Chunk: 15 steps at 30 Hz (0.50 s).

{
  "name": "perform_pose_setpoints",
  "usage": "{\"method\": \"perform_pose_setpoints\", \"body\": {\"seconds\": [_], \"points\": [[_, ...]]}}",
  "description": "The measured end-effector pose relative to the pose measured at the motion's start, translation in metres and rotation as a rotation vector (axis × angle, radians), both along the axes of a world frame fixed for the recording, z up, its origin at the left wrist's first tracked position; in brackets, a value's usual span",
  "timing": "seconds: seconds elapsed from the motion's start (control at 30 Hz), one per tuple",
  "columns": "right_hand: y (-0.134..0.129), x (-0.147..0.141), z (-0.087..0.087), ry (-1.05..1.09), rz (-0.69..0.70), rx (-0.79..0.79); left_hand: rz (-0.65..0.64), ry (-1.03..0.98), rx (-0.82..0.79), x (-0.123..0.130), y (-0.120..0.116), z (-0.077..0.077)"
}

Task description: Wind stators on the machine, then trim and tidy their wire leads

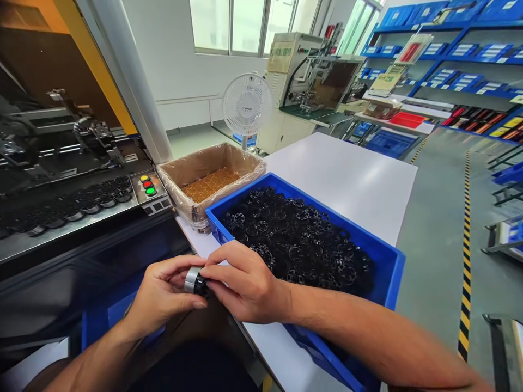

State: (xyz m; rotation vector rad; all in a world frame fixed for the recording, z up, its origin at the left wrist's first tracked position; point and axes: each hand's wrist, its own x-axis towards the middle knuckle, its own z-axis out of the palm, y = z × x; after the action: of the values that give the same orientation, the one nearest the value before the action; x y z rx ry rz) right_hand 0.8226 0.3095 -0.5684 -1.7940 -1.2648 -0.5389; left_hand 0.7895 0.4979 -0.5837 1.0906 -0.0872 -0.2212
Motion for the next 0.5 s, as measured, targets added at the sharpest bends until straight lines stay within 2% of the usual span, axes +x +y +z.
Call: {"method": "perform_pose_setpoints", "body": {"seconds": [0.1, 0.23, 0.5], "points": [[0.001, 0.002, -0.004, -0.024, 0.016, -0.016, 0.025, -0.035, 0.016, -0.001, 0.002, 0.001], [0.002, 0.007, -0.008, -0.150, -0.045, -0.071, 0.026, -0.045, 0.021, -0.001, 0.006, 0.000], [0.004, 0.006, -0.011, -0.321, -0.005, -0.144, -0.026, 0.031, 0.057, -0.001, 0.007, -0.015]]}}
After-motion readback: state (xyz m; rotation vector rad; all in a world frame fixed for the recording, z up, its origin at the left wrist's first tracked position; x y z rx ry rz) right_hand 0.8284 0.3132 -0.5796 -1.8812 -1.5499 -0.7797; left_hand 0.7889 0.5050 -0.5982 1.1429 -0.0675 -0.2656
